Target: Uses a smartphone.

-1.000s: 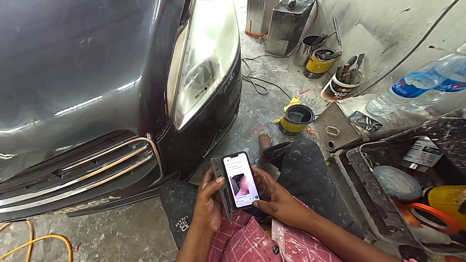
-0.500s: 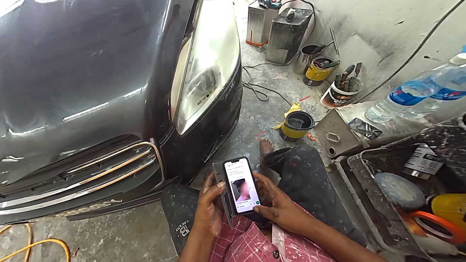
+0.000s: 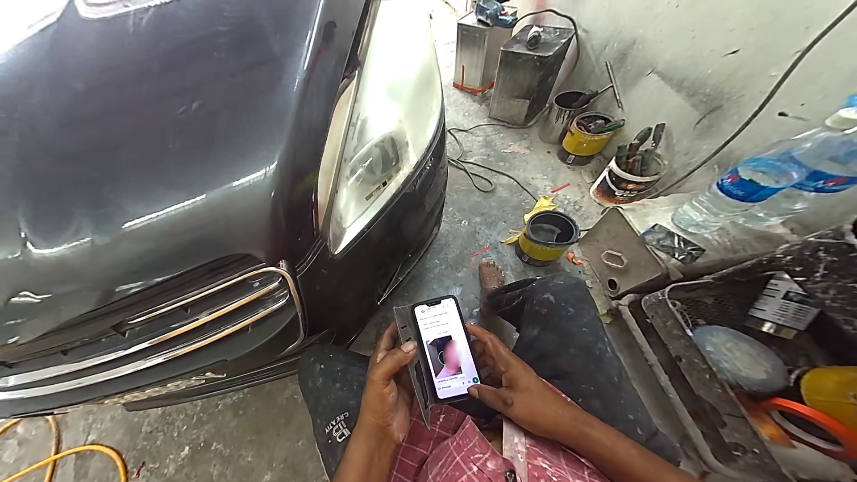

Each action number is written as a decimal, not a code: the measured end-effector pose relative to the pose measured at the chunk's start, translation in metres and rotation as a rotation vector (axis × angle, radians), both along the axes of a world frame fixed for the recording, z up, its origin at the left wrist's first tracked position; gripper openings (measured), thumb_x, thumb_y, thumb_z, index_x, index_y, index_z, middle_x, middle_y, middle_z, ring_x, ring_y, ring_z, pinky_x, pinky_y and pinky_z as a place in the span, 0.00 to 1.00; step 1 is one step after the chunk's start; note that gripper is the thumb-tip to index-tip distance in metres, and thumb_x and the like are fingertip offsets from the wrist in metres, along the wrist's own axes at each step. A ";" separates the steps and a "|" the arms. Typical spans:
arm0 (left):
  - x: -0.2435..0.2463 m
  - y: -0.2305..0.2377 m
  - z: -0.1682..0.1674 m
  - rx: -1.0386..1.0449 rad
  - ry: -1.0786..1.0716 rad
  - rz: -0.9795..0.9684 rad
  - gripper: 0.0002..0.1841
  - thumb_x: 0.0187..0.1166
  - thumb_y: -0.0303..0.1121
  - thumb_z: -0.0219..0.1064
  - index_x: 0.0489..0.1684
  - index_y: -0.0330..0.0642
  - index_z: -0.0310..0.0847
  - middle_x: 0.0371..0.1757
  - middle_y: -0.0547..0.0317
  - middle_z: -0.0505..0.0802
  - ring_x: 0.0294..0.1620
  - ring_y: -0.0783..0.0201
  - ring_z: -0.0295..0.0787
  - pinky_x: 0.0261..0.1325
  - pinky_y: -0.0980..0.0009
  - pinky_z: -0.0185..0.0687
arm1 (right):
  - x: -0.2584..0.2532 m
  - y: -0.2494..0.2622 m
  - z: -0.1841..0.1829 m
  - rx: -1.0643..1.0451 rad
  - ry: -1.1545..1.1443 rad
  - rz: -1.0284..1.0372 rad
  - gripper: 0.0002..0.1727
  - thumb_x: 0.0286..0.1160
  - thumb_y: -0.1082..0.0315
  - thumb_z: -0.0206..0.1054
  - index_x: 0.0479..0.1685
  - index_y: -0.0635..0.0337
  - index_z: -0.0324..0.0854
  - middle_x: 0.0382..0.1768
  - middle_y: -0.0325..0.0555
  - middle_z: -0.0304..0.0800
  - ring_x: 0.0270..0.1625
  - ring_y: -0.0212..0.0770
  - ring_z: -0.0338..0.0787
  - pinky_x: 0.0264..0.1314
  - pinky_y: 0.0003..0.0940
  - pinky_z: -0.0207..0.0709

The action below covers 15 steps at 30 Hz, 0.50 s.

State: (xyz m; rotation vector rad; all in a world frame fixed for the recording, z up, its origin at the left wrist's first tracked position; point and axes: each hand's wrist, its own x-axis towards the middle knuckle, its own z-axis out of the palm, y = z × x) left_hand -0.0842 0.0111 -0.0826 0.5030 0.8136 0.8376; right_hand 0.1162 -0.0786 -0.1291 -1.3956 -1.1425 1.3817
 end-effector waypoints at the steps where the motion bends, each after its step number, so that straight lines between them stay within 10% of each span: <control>1: 0.000 0.000 0.000 -0.001 -0.003 0.003 0.34 0.68 0.30 0.68 0.80 0.39 0.67 0.57 0.37 0.90 0.54 0.52 0.93 0.58 0.56 0.91 | 0.000 0.000 0.000 -0.002 0.003 0.000 0.54 0.62 0.73 0.74 0.94 0.50 0.46 0.70 0.45 0.81 0.61 0.38 0.90 0.57 0.36 0.91; 15: -0.002 0.000 0.001 0.013 -0.030 -0.014 0.35 0.68 0.31 0.70 0.81 0.40 0.67 0.58 0.35 0.90 0.54 0.50 0.94 0.59 0.54 0.91 | -0.001 0.000 0.003 -0.002 -0.007 -0.005 0.54 0.61 0.71 0.74 0.94 0.51 0.47 0.70 0.45 0.81 0.61 0.39 0.90 0.57 0.36 0.91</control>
